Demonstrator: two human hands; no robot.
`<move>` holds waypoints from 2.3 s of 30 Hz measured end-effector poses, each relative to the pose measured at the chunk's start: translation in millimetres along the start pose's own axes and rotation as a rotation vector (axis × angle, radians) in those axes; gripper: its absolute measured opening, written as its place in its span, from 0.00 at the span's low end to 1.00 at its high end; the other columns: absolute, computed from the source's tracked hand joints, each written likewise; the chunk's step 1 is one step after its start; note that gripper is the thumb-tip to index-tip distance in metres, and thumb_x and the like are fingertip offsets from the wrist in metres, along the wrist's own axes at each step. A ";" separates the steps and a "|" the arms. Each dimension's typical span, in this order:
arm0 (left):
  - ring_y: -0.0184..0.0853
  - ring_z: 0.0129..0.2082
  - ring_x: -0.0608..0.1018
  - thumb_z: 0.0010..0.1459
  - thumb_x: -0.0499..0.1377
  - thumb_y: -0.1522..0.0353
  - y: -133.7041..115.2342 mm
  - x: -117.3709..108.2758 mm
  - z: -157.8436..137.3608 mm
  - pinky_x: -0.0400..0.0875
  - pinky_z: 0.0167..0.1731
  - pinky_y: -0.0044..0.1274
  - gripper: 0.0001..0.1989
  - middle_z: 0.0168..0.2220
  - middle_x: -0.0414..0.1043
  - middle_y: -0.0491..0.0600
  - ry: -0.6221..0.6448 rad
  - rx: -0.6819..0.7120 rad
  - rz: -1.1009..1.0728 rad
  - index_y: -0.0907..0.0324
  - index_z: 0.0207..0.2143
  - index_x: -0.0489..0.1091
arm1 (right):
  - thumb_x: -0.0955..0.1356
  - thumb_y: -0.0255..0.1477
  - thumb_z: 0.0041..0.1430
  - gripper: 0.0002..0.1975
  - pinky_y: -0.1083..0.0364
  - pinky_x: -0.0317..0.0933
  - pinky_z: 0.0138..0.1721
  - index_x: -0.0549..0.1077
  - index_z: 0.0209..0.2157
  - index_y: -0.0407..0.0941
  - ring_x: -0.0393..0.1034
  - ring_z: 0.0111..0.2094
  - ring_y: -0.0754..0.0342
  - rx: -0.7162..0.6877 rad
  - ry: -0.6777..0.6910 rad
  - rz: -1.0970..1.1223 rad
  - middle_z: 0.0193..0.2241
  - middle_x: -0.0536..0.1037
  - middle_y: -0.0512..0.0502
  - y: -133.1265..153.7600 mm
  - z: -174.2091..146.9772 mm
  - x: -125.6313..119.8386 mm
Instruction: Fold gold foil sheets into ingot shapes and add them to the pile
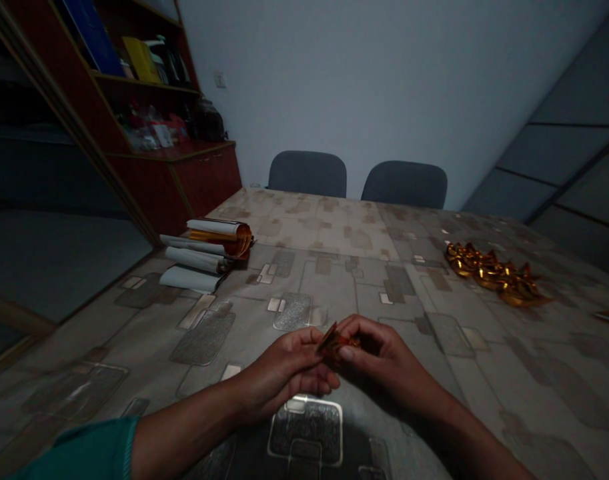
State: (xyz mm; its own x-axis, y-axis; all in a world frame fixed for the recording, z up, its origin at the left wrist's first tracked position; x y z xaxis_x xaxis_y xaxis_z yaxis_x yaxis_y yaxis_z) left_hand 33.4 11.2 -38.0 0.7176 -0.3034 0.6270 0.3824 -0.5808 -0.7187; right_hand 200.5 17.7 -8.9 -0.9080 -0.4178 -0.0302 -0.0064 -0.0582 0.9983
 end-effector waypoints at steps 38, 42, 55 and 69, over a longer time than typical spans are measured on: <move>0.38 0.36 0.81 0.52 0.68 0.66 -3.2 -2.9 -4.2 0.76 0.33 0.24 0.12 0.36 0.81 0.53 -0.290 0.279 0.409 0.62 0.37 0.76 | 0.66 0.24 0.52 0.08 0.57 0.52 0.22 0.66 0.21 0.46 0.61 0.19 0.58 -0.078 -0.306 -0.612 0.18 0.68 0.53 1.6 -1.6 14.6; 0.36 0.33 0.81 0.52 0.67 0.67 -4.2 -3.2 -4.2 0.76 0.32 0.23 0.10 0.33 0.81 0.52 -0.295 0.283 0.412 0.63 0.37 0.76 | 0.69 0.27 0.57 0.09 0.57 0.54 0.25 0.70 0.23 0.46 0.64 0.23 0.56 -0.115 -0.273 -0.578 0.21 0.72 0.51 1.7 -2.1 13.7; 0.34 0.31 0.82 0.51 0.70 0.64 -13.9 -3.5 -3.7 0.76 0.30 0.22 0.16 0.32 0.81 0.53 -0.296 0.271 0.307 0.65 0.37 0.73 | 0.74 0.34 0.51 0.11 0.57 0.56 0.23 0.72 0.32 0.44 0.64 0.20 0.58 0.198 -0.115 0.070 0.21 0.72 0.52 -8.9 -2.9 -1.7; 0.36 0.34 0.82 0.54 0.67 0.65 -8.6 -6.5 -1.5 0.76 0.31 0.22 0.12 0.35 0.82 0.53 -0.234 0.275 0.391 0.63 0.38 0.76 | 0.72 0.31 0.50 0.06 0.58 0.54 0.22 0.75 0.26 0.43 0.64 0.19 0.58 0.161 -0.219 -0.148 0.17 0.73 0.50 -4.0 -3.7 5.3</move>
State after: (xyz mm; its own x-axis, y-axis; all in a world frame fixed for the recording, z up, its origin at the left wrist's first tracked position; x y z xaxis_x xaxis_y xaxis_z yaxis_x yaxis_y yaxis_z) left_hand 24.6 17.1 -35.5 0.9358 -0.2626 0.2353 0.1764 -0.2294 -0.9572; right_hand 197.3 12.3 -13.3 -0.9609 -0.2090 -0.1816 -0.1955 0.0475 0.9796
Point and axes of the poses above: each hand's wrist, its own z-axis towards the middle knuckle, its own x-axis out of the palm, y = z × x, the point moved 3 cm from there along z, towards the middle knuckle
